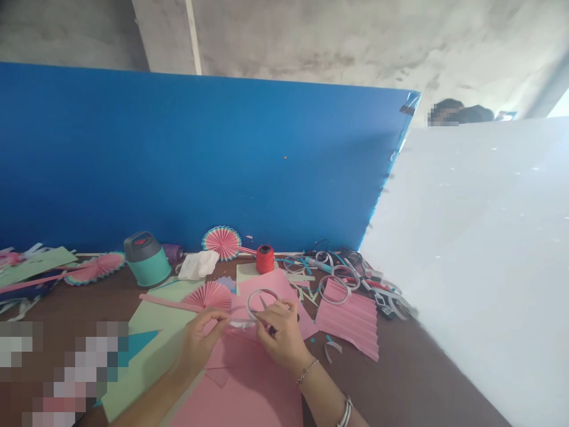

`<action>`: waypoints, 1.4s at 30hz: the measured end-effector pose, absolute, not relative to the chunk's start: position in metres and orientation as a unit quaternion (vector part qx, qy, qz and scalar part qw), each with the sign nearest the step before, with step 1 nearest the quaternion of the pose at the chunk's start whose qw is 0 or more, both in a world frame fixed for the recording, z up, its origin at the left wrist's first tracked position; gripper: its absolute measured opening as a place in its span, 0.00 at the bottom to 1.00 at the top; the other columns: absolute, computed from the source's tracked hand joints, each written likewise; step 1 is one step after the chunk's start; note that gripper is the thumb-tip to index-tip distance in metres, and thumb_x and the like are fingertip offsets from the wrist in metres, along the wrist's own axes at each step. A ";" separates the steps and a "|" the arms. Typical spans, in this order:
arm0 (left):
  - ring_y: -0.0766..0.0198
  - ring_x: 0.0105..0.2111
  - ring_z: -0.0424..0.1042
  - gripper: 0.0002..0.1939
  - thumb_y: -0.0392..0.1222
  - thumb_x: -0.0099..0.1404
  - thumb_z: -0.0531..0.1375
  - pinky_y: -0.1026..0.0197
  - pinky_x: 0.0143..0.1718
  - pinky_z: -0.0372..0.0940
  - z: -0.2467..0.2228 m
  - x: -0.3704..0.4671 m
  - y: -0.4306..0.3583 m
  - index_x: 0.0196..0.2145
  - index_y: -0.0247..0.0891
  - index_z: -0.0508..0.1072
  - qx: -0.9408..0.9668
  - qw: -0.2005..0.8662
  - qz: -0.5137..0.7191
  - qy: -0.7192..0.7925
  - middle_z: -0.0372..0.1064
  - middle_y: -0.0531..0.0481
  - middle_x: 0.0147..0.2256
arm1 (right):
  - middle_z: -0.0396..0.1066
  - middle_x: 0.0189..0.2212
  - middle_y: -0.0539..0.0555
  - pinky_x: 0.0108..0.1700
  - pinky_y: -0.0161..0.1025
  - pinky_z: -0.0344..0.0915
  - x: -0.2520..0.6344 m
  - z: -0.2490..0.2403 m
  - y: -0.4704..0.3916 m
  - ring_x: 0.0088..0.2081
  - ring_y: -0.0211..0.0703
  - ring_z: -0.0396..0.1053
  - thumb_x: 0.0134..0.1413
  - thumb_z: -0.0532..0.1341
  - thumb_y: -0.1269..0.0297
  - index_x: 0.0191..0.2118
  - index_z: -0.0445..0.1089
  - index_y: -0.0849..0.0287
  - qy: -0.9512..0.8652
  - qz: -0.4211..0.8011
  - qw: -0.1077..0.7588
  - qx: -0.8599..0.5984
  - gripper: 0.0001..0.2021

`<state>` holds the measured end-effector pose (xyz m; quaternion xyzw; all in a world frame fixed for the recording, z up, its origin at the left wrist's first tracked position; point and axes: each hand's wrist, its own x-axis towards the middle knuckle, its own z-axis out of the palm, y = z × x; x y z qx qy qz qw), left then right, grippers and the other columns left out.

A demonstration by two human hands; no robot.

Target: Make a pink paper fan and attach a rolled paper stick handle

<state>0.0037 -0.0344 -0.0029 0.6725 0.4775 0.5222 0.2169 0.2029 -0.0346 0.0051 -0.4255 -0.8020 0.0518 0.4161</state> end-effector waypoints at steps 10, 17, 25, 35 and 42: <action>0.63 0.30 0.71 0.07 0.36 0.61 0.56 0.63 0.34 0.66 -0.001 0.011 -0.042 0.26 0.39 0.71 0.710 0.131 0.556 0.412 0.71 0.50 0.26 | 0.67 0.18 0.46 0.43 0.42 0.53 0.193 0.001 -0.034 0.25 0.36 0.64 0.50 0.55 0.70 0.25 0.74 0.56 -0.739 0.091 0.460 -0.484 0.11; 0.61 0.30 0.71 0.09 0.44 0.61 0.55 0.62 0.34 0.66 0.001 -0.013 -0.027 0.27 0.39 0.72 0.605 0.123 0.590 0.520 0.73 0.49 0.27 | 0.67 0.18 0.50 0.31 0.38 0.61 0.227 -0.005 -0.012 0.24 0.41 0.64 0.51 0.55 0.59 0.21 0.72 0.61 -0.552 0.242 0.581 -0.547 0.15; 0.59 0.32 0.72 0.10 0.46 0.58 0.57 0.61 0.34 0.66 -0.009 -0.022 -0.005 0.28 0.37 0.73 0.598 0.243 0.553 0.526 0.73 0.48 0.28 | 0.67 0.46 0.64 0.49 0.57 0.56 0.255 -0.019 0.002 0.49 0.57 0.62 0.52 0.53 0.64 0.48 0.67 0.61 -0.638 -0.065 0.449 -0.622 0.17; 0.63 0.33 0.70 0.07 0.37 0.61 0.56 0.62 0.38 0.65 -0.003 0.007 -0.034 0.28 0.39 0.73 0.744 0.291 0.458 0.390 0.71 0.49 0.29 | 0.69 0.39 0.55 0.44 0.44 0.56 0.190 0.009 -0.043 0.42 0.46 0.64 0.57 0.56 0.67 0.38 0.67 0.56 -0.846 0.023 0.370 -0.384 0.05; 0.62 0.37 0.72 0.12 0.39 0.62 0.54 0.59 0.42 0.66 -0.013 -0.001 -0.023 0.44 0.41 0.71 0.678 0.289 0.499 0.456 0.74 0.47 0.38 | 0.68 0.32 0.54 0.39 0.42 0.56 0.197 0.004 -0.036 0.36 0.43 0.63 0.57 0.51 0.73 0.31 0.64 0.58 -0.817 0.019 0.396 -0.419 0.08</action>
